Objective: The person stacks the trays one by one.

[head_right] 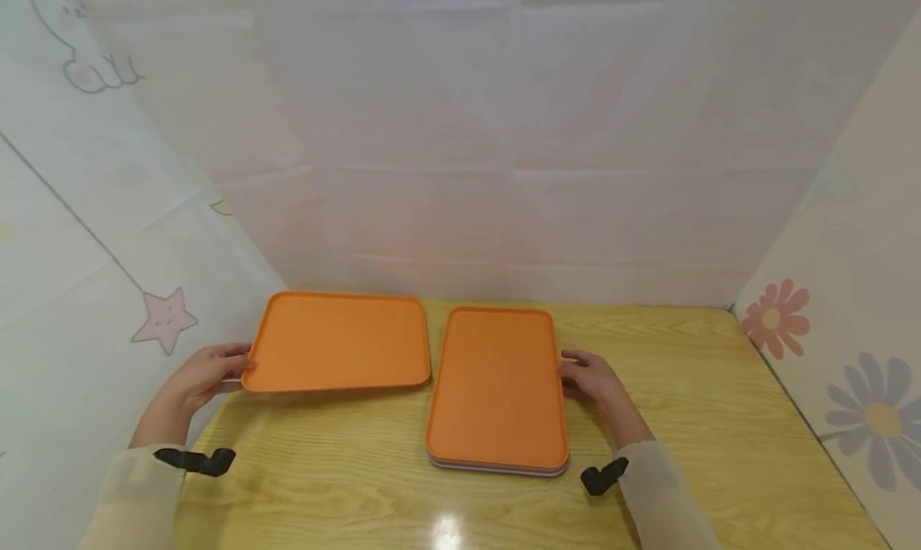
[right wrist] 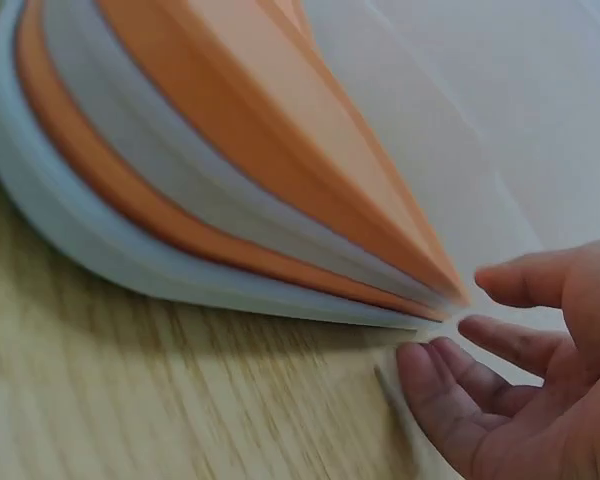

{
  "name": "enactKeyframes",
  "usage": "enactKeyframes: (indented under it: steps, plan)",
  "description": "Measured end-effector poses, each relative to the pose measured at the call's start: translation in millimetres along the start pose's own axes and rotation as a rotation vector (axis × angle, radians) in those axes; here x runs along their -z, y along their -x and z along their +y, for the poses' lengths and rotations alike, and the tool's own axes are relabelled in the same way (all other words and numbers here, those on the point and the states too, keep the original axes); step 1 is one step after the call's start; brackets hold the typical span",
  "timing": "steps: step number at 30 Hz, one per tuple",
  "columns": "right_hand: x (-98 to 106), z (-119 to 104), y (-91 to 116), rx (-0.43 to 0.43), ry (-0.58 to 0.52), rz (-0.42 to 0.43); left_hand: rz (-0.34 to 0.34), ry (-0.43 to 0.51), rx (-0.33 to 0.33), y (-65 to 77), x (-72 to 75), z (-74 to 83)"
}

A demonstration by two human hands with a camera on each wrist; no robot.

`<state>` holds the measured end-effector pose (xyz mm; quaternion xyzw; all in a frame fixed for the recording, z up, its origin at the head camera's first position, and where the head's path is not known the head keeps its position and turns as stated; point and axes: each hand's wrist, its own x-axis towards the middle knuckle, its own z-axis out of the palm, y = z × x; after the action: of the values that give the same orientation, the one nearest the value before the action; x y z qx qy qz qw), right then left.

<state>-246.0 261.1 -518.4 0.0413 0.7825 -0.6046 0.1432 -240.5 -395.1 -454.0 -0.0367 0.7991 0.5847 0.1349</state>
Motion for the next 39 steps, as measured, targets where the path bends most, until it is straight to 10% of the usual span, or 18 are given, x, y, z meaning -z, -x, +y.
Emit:
enactKeyframes:
  steps: [10, 39]
  plan:
    - [-9, -24, 35, 0.099, 0.012, 0.094, 0.02, 0.144, -0.026, 12.4, -17.7, 5.0]
    - [-132, -39, 69, 0.065, -0.668, 0.005, -0.088, 0.328, -0.113, 7.7, -149.1, 40.5]
